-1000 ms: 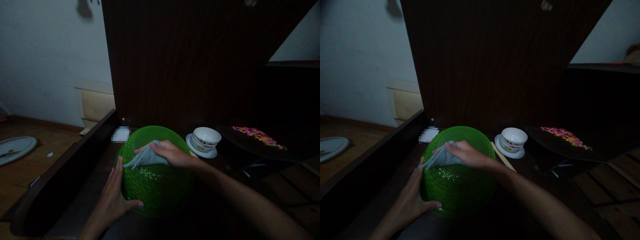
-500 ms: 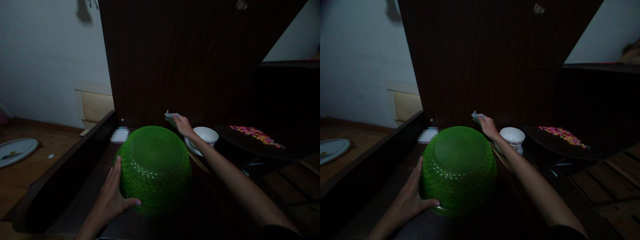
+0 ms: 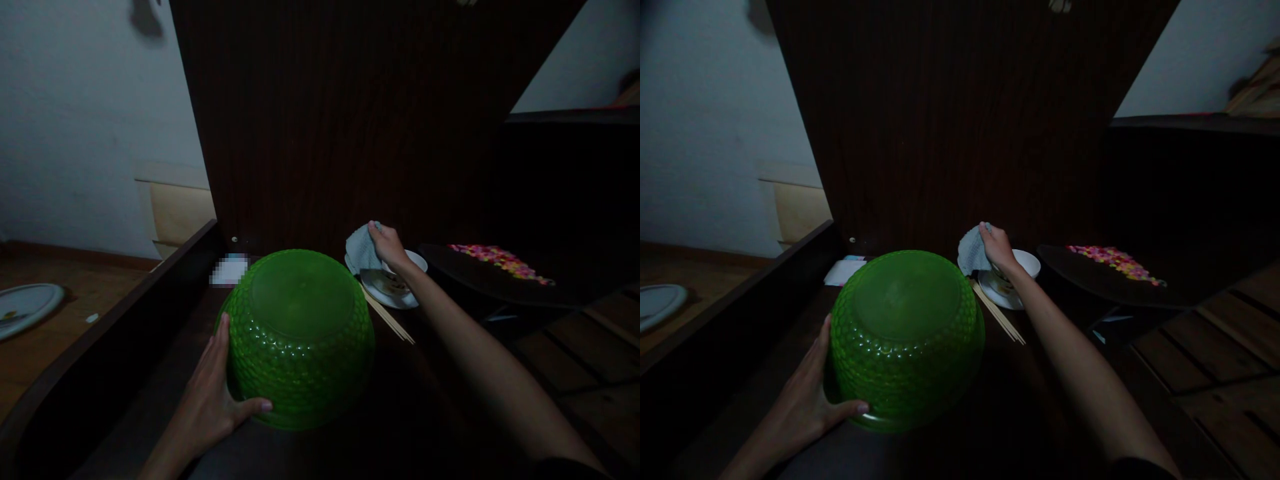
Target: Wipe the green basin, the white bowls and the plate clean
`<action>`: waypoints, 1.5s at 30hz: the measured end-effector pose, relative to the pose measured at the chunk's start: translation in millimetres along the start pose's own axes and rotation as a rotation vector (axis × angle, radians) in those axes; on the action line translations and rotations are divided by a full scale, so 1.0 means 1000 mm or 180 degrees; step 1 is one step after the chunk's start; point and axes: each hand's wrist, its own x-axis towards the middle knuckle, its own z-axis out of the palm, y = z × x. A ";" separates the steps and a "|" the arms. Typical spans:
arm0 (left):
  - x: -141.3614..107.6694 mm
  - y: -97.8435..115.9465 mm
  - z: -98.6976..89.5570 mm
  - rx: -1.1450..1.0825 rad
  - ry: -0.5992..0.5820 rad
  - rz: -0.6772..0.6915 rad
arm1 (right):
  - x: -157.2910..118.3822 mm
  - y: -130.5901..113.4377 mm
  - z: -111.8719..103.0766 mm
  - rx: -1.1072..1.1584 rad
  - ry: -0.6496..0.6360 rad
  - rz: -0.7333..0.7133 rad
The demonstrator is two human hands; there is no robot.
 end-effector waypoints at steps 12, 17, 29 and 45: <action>0.001 0.004 -0.002 0.0005 -0.0042 -0.0033 | -0.025 -0.014 0.066 0.0680 -0.0958 0.0032; 0.001 0.006 -0.003 -0.0009 -0.0063 -0.0070 | -0.052 -0.017 0.052 0.1387 -0.1634 0.0452; 0.001 0.003 -0.002 0.0018 -0.0084 -0.0033 | -0.135 -0.033 0.031 0.0676 -0.0489 0.0180; 0.003 -0.005 0.001 0.0031 -0.0119 0.0014 | -0.279 -0.047 0.047 -0.1347 0.0082 -0.0255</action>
